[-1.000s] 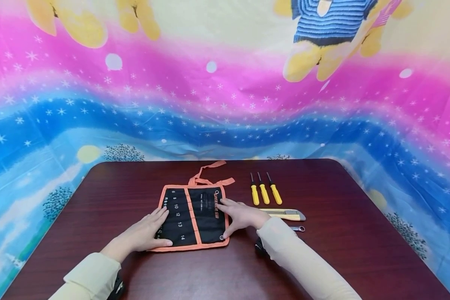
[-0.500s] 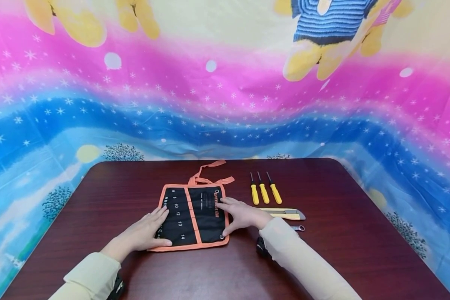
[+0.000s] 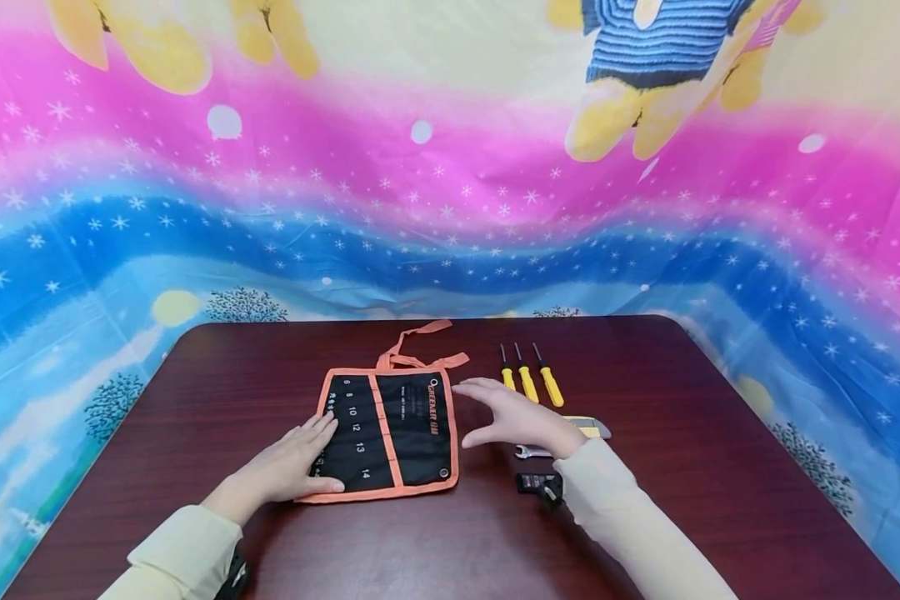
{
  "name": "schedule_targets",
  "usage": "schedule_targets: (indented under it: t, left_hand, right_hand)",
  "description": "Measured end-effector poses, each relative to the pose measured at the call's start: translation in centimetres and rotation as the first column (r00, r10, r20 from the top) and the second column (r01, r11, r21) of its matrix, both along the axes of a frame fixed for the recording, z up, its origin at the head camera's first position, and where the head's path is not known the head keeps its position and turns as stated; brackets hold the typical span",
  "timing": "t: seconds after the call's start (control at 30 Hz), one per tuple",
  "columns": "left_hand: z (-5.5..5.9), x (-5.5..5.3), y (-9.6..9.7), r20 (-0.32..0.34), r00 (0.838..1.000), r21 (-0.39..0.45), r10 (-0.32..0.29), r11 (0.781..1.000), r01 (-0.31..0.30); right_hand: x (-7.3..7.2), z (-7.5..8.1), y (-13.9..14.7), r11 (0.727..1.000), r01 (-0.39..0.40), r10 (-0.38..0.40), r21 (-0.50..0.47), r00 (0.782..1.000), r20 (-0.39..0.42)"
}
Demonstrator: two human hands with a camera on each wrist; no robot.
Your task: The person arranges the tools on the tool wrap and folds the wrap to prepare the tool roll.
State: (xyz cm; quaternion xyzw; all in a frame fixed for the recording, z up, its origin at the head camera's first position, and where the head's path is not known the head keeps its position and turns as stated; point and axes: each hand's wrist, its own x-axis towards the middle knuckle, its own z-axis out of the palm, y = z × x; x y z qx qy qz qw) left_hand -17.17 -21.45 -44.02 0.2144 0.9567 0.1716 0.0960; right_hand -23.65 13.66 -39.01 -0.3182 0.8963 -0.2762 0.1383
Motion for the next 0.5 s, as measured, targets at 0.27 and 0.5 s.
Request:
schedule_targets:
  t: [0.27,0.5]
  left_hand:
    - [0.1,0.1,0.0,0.002,1.0,0.002,0.006,1.0,-0.006]
    - [0.1,0.2,-0.1,-0.013,1.0,0.003,0.003,1.0,-0.003]
  right_hand:
    - [0.6,1.5,2.9,0.997,0.05,-0.051,-0.067,0.999,-0.014]
    - [0.9,1.8,5.0,0.992,0.093,-0.099,-0.085,0.993,-0.059]
